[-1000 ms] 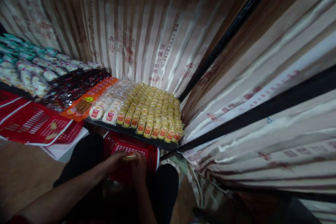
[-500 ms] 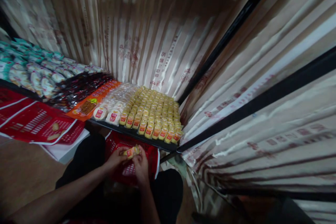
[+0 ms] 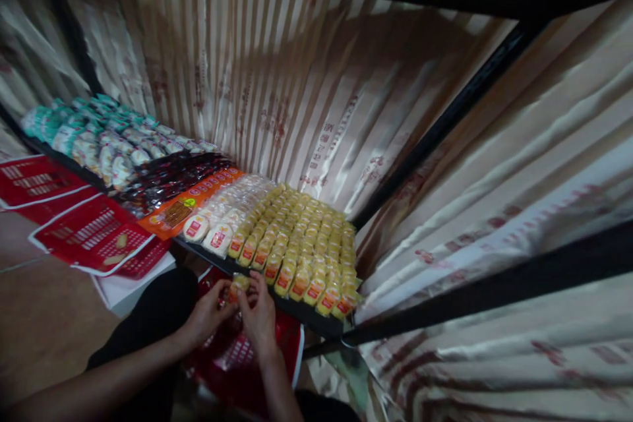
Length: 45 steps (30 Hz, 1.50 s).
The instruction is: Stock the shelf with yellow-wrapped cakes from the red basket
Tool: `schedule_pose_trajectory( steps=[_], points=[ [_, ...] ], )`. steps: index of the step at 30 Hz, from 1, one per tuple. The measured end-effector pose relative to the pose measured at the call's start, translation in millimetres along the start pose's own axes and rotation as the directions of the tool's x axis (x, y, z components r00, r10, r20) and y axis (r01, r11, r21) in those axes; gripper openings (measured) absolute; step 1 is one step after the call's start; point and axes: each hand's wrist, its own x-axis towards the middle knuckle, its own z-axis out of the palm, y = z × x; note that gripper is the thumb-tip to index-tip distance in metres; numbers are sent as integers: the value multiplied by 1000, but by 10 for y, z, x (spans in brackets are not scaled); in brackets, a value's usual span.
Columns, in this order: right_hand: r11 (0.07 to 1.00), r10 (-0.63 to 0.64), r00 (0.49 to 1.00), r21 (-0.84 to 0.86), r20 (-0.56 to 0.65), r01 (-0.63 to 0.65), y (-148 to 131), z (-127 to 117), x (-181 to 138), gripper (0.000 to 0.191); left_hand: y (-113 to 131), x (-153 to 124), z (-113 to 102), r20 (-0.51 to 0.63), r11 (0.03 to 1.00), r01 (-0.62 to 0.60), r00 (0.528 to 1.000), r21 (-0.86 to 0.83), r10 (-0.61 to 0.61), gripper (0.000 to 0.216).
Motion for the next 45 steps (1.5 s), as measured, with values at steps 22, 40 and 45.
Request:
schedule_pose_trajectory(
  steps=[22, 40, 45],
  points=[
    [855, -351, 920, -461, -174, 238, 244, -293, 193, 31, 68, 507, 241, -240, 969, -77, 962, 234, 134, 27],
    [824, -371, 912, -514, -175, 237, 414, -267, 177, 33, 166, 609, 335, -199, 887, -62, 965, 457, 170, 40],
    [826, -377, 911, -506, -167, 249, 405, -308, 151, 32, 148, 610, 382, -234, 873, -48, 955, 486, 183, 30]
  ],
)
